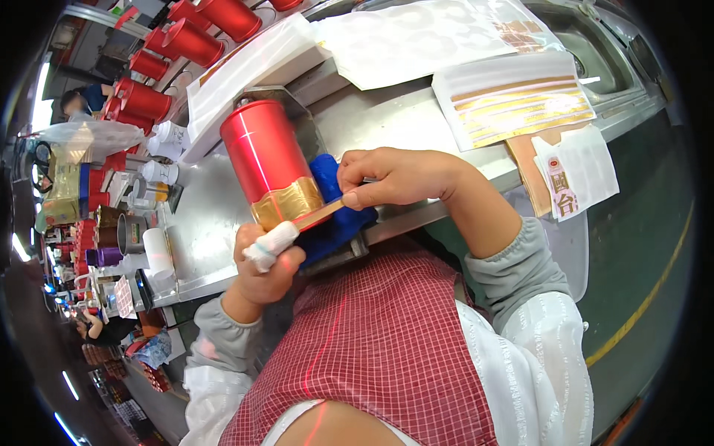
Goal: The person applies gold decorative labels to red cylindrical metal cans. They use a green sponge to rub the labels onto the can surface, then use a small wooden stick to smooth the edges and ensure adhesion. The person handles the cans one at a time, rotating them to apply the labels precisely.
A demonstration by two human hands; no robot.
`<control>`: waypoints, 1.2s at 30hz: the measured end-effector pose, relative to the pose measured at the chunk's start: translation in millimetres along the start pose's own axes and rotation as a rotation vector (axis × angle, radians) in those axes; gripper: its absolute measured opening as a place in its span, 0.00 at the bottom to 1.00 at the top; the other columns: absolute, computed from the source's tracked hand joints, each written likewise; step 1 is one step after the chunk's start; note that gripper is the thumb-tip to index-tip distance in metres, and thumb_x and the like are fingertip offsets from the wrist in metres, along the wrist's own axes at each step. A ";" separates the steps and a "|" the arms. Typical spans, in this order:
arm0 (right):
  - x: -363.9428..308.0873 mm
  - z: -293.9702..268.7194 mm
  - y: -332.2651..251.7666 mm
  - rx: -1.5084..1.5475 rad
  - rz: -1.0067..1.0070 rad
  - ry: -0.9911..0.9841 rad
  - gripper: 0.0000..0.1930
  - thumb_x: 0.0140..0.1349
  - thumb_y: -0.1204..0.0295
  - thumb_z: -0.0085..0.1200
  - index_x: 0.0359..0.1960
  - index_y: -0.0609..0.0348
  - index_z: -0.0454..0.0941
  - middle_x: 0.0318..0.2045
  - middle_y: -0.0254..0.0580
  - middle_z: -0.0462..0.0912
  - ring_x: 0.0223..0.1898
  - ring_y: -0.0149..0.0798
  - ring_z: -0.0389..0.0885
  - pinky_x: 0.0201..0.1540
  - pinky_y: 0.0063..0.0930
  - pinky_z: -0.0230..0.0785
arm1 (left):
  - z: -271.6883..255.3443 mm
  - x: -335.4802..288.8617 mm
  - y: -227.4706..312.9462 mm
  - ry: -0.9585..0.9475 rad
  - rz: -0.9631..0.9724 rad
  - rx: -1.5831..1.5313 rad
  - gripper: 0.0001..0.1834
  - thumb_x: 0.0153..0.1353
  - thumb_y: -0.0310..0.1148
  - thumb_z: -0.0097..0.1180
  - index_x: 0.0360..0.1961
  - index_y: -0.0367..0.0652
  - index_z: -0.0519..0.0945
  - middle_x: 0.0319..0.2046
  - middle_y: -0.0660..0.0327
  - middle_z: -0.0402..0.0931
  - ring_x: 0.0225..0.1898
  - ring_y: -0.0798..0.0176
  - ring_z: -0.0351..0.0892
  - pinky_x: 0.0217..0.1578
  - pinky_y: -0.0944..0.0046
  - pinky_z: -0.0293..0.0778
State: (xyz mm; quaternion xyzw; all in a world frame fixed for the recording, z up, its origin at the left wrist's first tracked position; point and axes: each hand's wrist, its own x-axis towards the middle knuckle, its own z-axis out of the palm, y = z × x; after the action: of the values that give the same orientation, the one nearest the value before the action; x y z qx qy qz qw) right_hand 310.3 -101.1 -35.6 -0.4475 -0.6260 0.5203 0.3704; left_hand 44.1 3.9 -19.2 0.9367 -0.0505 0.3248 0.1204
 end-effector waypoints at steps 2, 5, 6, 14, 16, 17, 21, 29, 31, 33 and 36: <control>2.2 -1.2 -2.9 -0.005 0.021 -0.033 0.11 0.65 0.66 0.54 0.31 0.64 0.76 0.41 0.38 0.71 0.42 0.33 0.70 0.48 0.26 0.64 | 3.0 -5.8 0.9 0.055 0.002 0.038 0.17 0.31 0.25 0.66 0.28 0.50 0.80 0.39 0.65 0.74 0.35 0.59 0.70 0.32 0.59 0.68; 1.7 -1.3 -0.6 -0.006 0.027 -0.044 0.10 0.65 0.68 0.54 0.33 0.65 0.77 0.41 0.38 0.71 0.41 0.32 0.70 0.46 0.25 0.65 | 6.0 -8.7 2.0 0.056 -0.025 0.024 0.16 0.32 0.27 0.65 0.28 0.50 0.80 0.41 0.66 0.74 0.35 0.60 0.71 0.33 0.59 0.69; 1.2 -0.8 1.0 -0.003 0.022 -0.038 0.10 0.65 0.68 0.54 0.34 0.65 0.77 0.41 0.38 0.71 0.41 0.32 0.70 0.46 0.25 0.65 | 1.4 3.1 1.8 -0.003 0.041 0.061 0.16 0.33 0.27 0.64 0.28 0.51 0.80 0.41 0.66 0.74 0.36 0.61 0.71 0.33 0.60 0.69; 2.7 -0.7 -3.9 -0.047 0.011 -0.042 0.10 0.64 0.68 0.54 0.34 0.64 0.77 0.41 0.38 0.71 0.41 0.33 0.69 0.46 0.25 0.65 | 2.7 -5.4 1.7 0.031 -0.068 -0.007 0.16 0.35 0.25 0.67 0.30 0.52 0.81 0.40 0.68 0.75 0.35 0.61 0.71 0.31 0.61 0.68; 3.1 -1.0 -2.0 -0.057 0.000 -0.045 0.10 0.65 0.68 0.54 0.34 0.64 0.77 0.41 0.38 0.71 0.41 0.33 0.69 0.46 0.26 0.64 | 2.5 -10.2 1.0 0.053 -0.008 0.067 0.17 0.34 0.24 0.68 0.30 0.49 0.82 0.39 0.67 0.76 0.35 0.61 0.71 0.31 0.60 0.68; 4.4 -0.5 1.8 -0.064 -0.012 -0.047 0.10 0.65 0.68 0.54 0.33 0.64 0.77 0.41 0.38 0.71 0.41 0.33 0.69 0.46 0.26 0.64 | 1.3 -3.3 1.0 0.045 0.009 0.049 0.16 0.33 0.25 0.68 0.29 0.49 0.81 0.39 0.67 0.76 0.34 0.61 0.71 0.31 0.59 0.68; 3.5 1.1 6.3 -0.058 -0.026 -0.043 0.11 0.65 0.67 0.54 0.33 0.63 0.77 0.41 0.38 0.71 0.41 0.34 0.69 0.47 0.27 0.64 | 1.2 19.5 0.3 -0.059 0.115 0.056 0.13 0.33 0.26 0.66 0.25 0.50 0.79 0.34 0.69 0.72 0.32 0.63 0.69 0.30 0.59 0.68; 6.2 1.6 1.9 -0.079 -0.015 -0.037 0.11 0.65 0.66 0.54 0.33 0.64 0.76 0.40 0.39 0.72 0.42 0.35 0.70 0.48 0.28 0.64 | 2.3 -12.3 1.0 -0.031 -0.140 -0.060 0.17 0.41 0.22 0.67 0.36 0.43 0.80 0.31 0.67 0.68 0.30 0.60 0.69 0.30 0.59 0.66; 8.0 1.2 2.8 -0.078 -0.008 -0.047 0.11 0.64 0.67 0.55 0.33 0.64 0.77 0.40 0.40 0.72 0.42 0.35 0.70 0.48 0.28 0.64 | 2.5 -2.8 -0.1 -0.052 -0.067 -0.036 0.17 0.42 0.23 0.66 0.36 0.44 0.80 0.32 0.67 0.67 0.30 0.61 0.69 0.30 0.60 0.66; 5.6 1.3 4.7 -0.060 -0.006 -0.036 0.10 0.64 0.67 0.55 0.33 0.64 0.77 0.40 0.40 0.72 0.42 0.36 0.70 0.48 0.28 0.64 | 3.9 5.7 -0.3 -0.094 0.017 0.056 0.14 0.42 0.23 0.65 0.33 0.48 0.80 0.32 0.69 0.66 0.31 0.62 0.69 0.30 0.63 0.66; 7.7 2.1 7.6 -0.049 -0.003 -0.040 0.10 0.64 0.68 0.55 0.33 0.64 0.77 0.40 0.40 0.72 0.42 0.36 0.70 0.49 0.28 0.64 | 6.4 8.4 -2.4 -0.243 0.144 0.334 0.13 0.40 0.25 0.62 0.28 0.57 0.80 0.29 0.71 0.64 0.33 0.64 0.70 0.29 0.65 0.67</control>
State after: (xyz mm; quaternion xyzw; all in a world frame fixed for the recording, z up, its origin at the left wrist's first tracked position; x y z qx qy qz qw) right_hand 307.2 -94.1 -43.4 -0.4448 -0.6466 0.5132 0.3475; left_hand 55.0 4.4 -19.2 0.9699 -0.0768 0.2211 -0.0668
